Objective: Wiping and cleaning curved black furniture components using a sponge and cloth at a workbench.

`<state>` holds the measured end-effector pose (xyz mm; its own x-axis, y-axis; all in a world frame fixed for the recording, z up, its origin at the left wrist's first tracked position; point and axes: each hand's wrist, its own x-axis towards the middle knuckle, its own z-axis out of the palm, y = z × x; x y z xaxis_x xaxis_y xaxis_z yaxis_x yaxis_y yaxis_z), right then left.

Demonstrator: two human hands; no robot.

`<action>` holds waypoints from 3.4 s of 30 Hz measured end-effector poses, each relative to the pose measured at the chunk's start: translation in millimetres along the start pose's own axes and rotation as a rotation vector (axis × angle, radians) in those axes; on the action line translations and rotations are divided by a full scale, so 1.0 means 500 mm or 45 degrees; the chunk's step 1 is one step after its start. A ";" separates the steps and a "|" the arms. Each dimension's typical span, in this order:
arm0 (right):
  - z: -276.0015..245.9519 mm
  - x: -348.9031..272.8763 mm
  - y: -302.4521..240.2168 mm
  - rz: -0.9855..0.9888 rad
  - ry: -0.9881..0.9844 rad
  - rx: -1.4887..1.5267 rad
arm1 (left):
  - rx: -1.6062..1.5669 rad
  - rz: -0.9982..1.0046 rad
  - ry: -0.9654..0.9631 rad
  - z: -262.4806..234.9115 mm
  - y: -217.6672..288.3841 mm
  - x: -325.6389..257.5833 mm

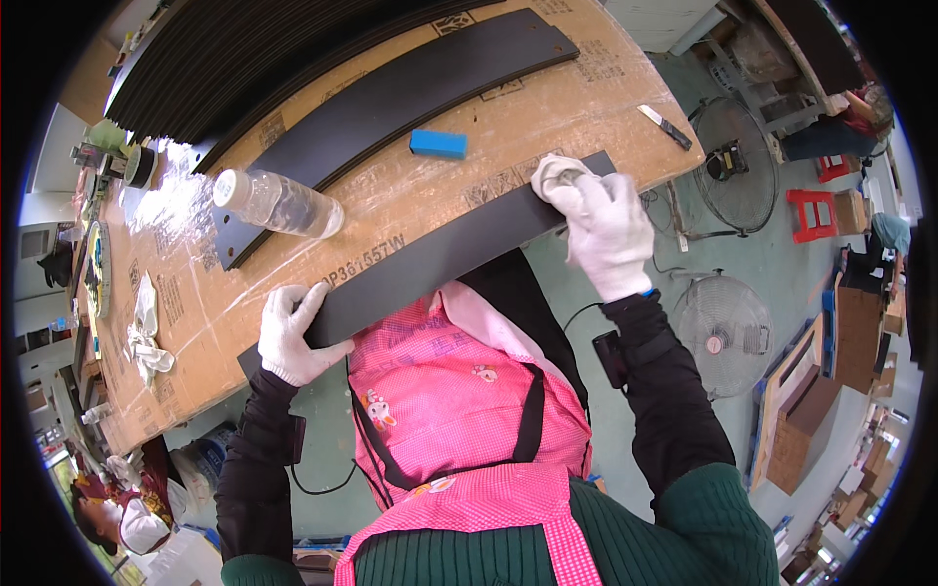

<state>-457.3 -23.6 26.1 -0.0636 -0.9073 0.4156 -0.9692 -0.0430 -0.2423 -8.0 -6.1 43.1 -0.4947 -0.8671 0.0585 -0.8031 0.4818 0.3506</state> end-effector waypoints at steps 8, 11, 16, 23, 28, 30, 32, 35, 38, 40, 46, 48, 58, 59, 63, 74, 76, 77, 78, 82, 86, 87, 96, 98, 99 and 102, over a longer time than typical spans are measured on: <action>-0.089 0.035 0.078 0.051 -0.331 -0.225 | -0.031 -0.011 0.009 0.003 0.003 0.005; -0.122 0.026 0.068 0.165 -0.715 -0.363 | 0.000 -0.012 0.010 -0.007 0.006 0.002; -0.112 0.037 0.081 0.064 -0.603 -0.302 | -0.012 -0.026 0.015 0.001 -0.001 0.005; -0.116 0.051 0.101 0.024 -0.659 -0.232 | -0.003 -0.017 -0.020 -0.002 0.003 0.012; -0.118 0.045 0.091 0.065 -0.722 -0.178 | 0.009 -0.043 -0.040 -0.006 -0.004 0.006; -0.116 0.039 0.094 0.103 -0.782 -0.193 | -0.014 -0.040 -0.038 -0.005 -0.005 0.003; -0.106 0.051 0.110 0.042 -0.638 -0.112 | -0.019 -0.043 -0.044 0.000 -0.001 0.008; -0.113 0.068 0.104 0.039 -0.687 -0.206 | -0.011 -0.036 -0.044 -0.001 -0.002 0.014; -0.124 0.058 0.087 -0.002 -0.750 -0.238 | 0.020 -0.050 -0.036 -0.011 -0.006 0.004; -0.136 0.047 0.092 0.001 -0.800 -0.254 | 0.009 -0.038 -0.032 -0.006 -0.002 0.003; -0.125 0.097 0.082 -0.028 -0.822 -0.363 | 0.010 -0.049 -0.056 -0.007 -0.004 0.008; -0.134 0.076 0.093 -0.032 -0.871 -0.305 | -0.009 -0.036 -0.050 -0.011 -0.002 0.003; -0.144 0.079 0.089 -0.027 -0.843 -0.337 | -0.001 -0.039 -0.036 -0.006 -0.003 0.006; -0.148 0.079 0.091 -0.025 -0.860 -0.370 | 0.001 -0.045 -0.039 -0.004 -0.006 0.010; -0.124 0.111 0.095 -0.099 -0.767 -0.316 | -0.002 -0.030 -0.034 -0.003 -0.007 0.011; -0.126 0.111 0.093 -0.077 -0.813 -0.360 | -0.017 -0.050 -0.062 0.002 -0.011 0.007; -0.134 0.102 0.086 -0.074 -0.833 -0.380 | -0.013 -0.062 -0.053 -0.002 -0.010 0.005; -0.140 0.086 0.091 -0.069 -0.849 -0.378 | -0.011 -0.045 -0.036 -0.008 -0.006 0.006; -0.147 0.075 0.090 -0.069 -0.866 -0.377 | -0.009 -0.032 -0.018 -0.009 -0.001 0.005; -0.151 0.096 0.084 -0.045 -0.915 -0.486 | -0.005 -0.043 -0.036 -0.004 -0.007 0.010; -0.136 0.122 0.085 -0.092 -0.841 -0.467 | -0.029 -0.022 -0.022 -0.003 -0.004 0.015; -0.130 0.120 0.081 -0.018 -0.896 -0.479 | -0.025 -0.040 -0.025 -0.004 -0.003 0.013; -0.190 0.078 0.084 0.237 -1.007 -0.457 | -0.043 -0.015 -0.034 -0.008 -0.010 0.008; -0.191 0.095 0.083 0.235 -0.800 -0.302 | -0.038 -0.039 -0.036 -0.008 -0.008 0.000; -0.179 0.103 0.087 0.184 -0.681 -0.246 | -0.029 -0.033 -0.021 -0.011 -0.008 0.002; -0.092 0.111 0.060 0.200 -0.702 -0.333 | -0.063 -0.010 -0.024 -0.002 -0.014 0.011</action>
<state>-501.0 -56.2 82.3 -0.1453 -0.9798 -0.1373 -0.9889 0.1484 -0.0123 -5.0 -14.4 42.1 -0.4954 -0.8679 0.0379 -0.7896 0.4680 0.3968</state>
